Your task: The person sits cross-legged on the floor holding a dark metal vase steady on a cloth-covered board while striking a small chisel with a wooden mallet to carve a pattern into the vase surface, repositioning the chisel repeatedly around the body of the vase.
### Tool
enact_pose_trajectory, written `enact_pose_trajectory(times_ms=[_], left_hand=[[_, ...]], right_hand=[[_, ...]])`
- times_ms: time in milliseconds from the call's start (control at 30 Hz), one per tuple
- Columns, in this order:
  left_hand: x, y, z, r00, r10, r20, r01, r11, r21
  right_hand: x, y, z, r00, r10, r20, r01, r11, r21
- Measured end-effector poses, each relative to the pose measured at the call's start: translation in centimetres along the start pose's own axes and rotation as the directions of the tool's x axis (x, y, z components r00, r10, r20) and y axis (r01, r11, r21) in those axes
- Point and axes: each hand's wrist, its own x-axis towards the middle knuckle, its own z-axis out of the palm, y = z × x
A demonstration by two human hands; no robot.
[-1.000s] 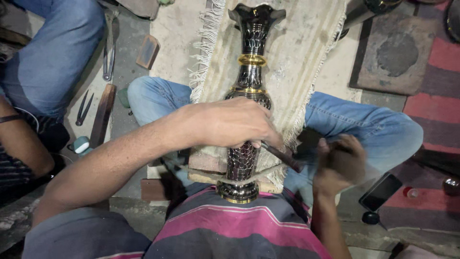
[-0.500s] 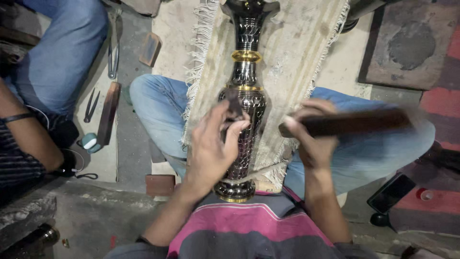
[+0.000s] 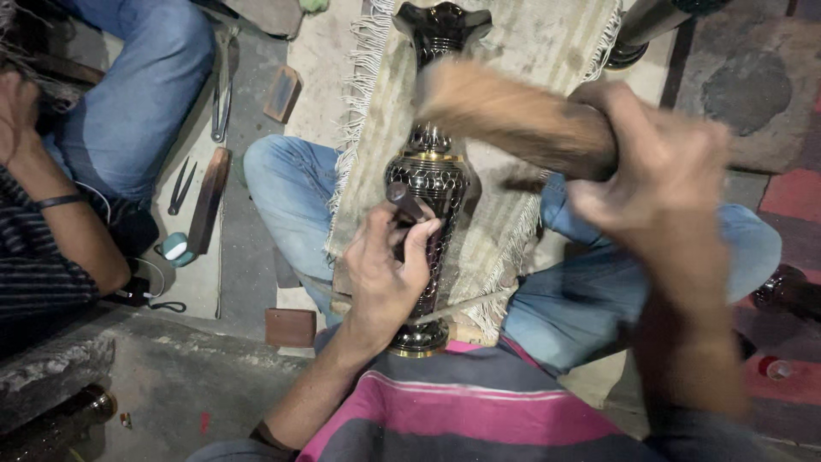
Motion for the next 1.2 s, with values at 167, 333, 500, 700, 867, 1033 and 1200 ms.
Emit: enact_pose_trajectory(times_ms=[167, 333, 500, 700, 867, 1033, 1200], left_hand=[[0.2, 0.0, -0.1, 0.995, 0.096, -0.021, -0.091, 0.982, 0.165], [0.4, 0.2, -0.3, 0.991, 0.136, 0.008, -0.135, 0.972, 0.194], [0.9, 0.2, -0.4, 0.971, 0.236, 0.047, -0.241, 0.943, 0.232], [0.8, 0.1, -0.4, 0.992, 0.117, 0.049, -0.124, 0.974, 0.187], [1.3, 0.1, -0.8, 0.976, 0.204, 0.079, -0.217, 0.944, 0.249], [2.3, 1.1, -1.3, 0.954, 0.233, 0.188, -0.274, 0.931, 0.239], [3.6, 2.1, -2.0, 0.909, 0.215, 0.357, -0.300, 0.932, 0.202]], right_hand=[[1.8, 0.3, -1.9, 0.992, 0.079, 0.103, -0.109, 0.937, 0.331], [1.0, 2.9, -1.4, 0.973, -0.097, 0.211, 0.068, 0.988, 0.141], [1.2, 2.9, -0.9, 0.993, 0.067, 0.101, -0.100, 0.921, 0.377], [0.1, 3.2, 0.2, 0.981, 0.109, 0.163, -0.171, 0.884, 0.436], [-1.7, 6.2, 0.9, 0.989, -0.027, 0.143, -0.028, 0.929, 0.368], [-1.5, 5.6, 1.3, 0.989, 0.030, 0.148, -0.074, 0.951, 0.301], [-2.1, 4.1, 2.5, 0.974, 0.227, 0.008, -0.193, 0.807, 0.558]])
